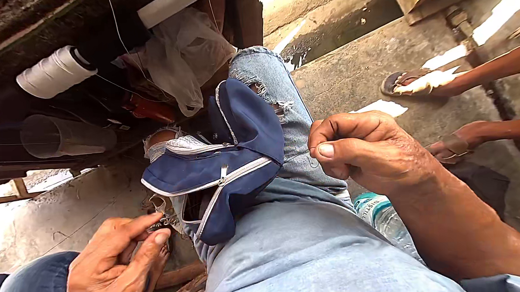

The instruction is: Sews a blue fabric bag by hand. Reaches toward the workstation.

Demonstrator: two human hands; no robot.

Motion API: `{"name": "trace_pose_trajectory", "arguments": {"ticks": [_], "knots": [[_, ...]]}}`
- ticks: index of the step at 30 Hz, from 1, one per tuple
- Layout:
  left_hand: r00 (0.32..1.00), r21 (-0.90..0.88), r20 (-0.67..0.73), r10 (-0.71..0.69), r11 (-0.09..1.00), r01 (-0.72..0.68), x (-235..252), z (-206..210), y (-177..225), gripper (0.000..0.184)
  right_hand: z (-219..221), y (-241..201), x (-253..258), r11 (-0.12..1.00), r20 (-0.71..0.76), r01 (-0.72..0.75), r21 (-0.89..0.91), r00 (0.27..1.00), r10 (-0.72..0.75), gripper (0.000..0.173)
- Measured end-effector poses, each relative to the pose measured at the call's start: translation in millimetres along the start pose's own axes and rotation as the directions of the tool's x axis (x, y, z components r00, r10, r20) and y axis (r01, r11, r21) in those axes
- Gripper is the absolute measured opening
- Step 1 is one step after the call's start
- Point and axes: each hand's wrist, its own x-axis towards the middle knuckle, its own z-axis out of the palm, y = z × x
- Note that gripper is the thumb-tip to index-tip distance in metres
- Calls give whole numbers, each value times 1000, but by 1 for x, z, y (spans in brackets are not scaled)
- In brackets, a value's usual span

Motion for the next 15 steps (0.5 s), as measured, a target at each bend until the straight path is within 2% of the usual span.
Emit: {"name": "trace_pose_trajectory", "arguments": {"ticks": [2,5,8,11,13,15], "knots": [[991,46,13,-130,991,129,-21,-11,-19,25,1,2,2,998,2,-34,61,999,34,16],[963,99,-47,-267,958,270,-39,-12,-40,27,1,7,9,984,23,-85,155,996,83,18],[934,103,-134,-330,933,344,-48,-8,-61,30,3,11,13,978,26,-127,165,992,124,18],[904,235,-199,-379,877,419,-49,-3,-67,29,5,17,14,976,29,-150,155,989,148,18],[928,340,-123,-352,864,372,-45,-5,-58,32,6,20,13,977,30,-149,149,989,146,18],[974,343,-27,-226,913,221,-30,0,-36,36,3,20,11,980,36,-132,152,991,128,18]]}}
